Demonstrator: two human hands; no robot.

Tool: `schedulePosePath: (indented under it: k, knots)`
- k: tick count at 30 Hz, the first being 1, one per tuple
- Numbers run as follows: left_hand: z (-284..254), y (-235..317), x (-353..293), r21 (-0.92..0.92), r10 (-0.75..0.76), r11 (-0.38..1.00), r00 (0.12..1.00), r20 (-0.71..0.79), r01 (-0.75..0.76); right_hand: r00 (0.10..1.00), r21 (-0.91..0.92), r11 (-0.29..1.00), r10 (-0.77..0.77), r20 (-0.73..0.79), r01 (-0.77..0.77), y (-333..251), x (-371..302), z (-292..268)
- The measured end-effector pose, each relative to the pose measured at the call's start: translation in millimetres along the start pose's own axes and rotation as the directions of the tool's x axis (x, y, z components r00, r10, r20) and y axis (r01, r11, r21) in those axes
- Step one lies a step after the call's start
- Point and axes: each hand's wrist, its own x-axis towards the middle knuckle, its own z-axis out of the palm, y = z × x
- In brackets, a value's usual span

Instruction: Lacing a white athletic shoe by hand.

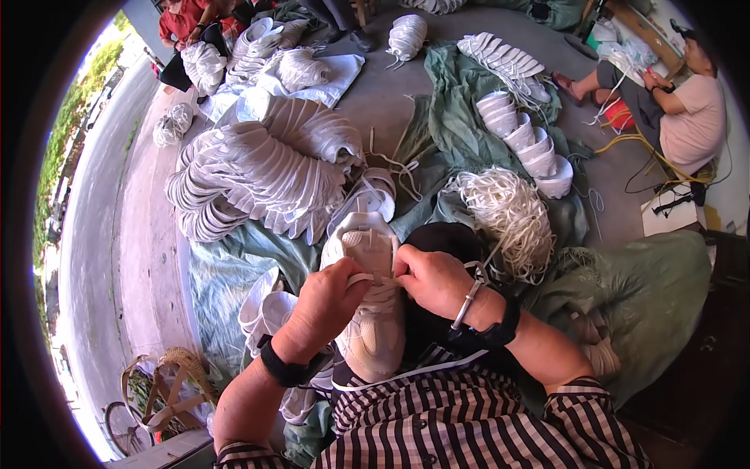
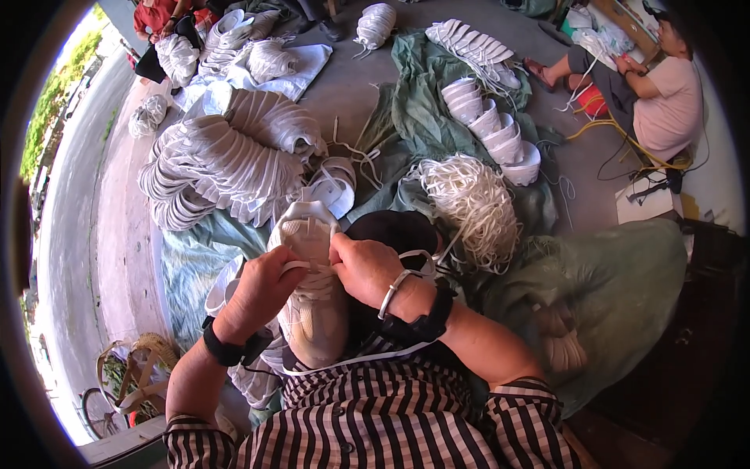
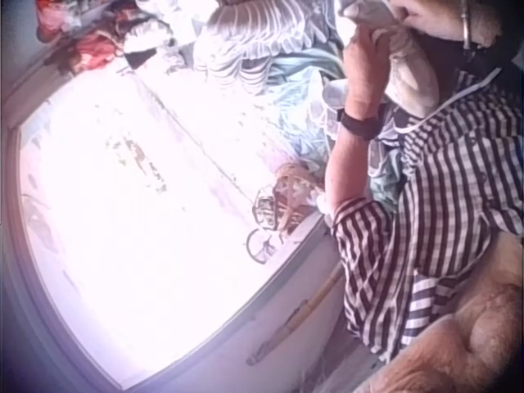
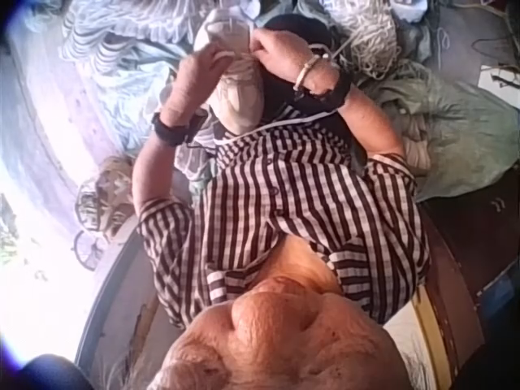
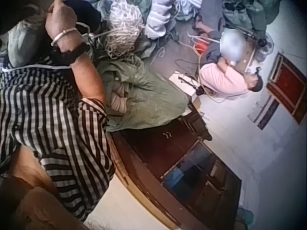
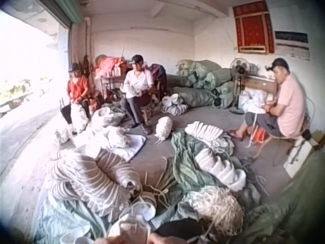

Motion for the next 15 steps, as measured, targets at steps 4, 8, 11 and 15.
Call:
schedulePosePath:
  k: [4, 8, 11, 15]
  knots:
    - [11, -4, -3, 0.144, -0.005, 0.989, 0.995, -0.101, 0.02, 1.0, -0.038, 0.999, -0.006, 0.013, 0.007, -9, -11, 3]
    - [18, 2, -4, 0.232, 0.019, 0.973, 0.984, -0.175, 0.022, 0.995, -0.072, 0.993, -0.099, -0.009, 0.098, -16, -18, 6]
    - [16, 7, -2, 0.317, -0.018, 0.946, 0.985, -0.173, 0.073, 0.84, -0.351, 0.818, -0.526, -0.133, 0.456, -4, -9, 10]
    - [12, 11, 0, 0.399, -0.034, 0.914, 0.993, -0.111, 0.076, 0.861, -0.328, 0.835, -0.497, -0.105, 0.442, 0, -1, 5]
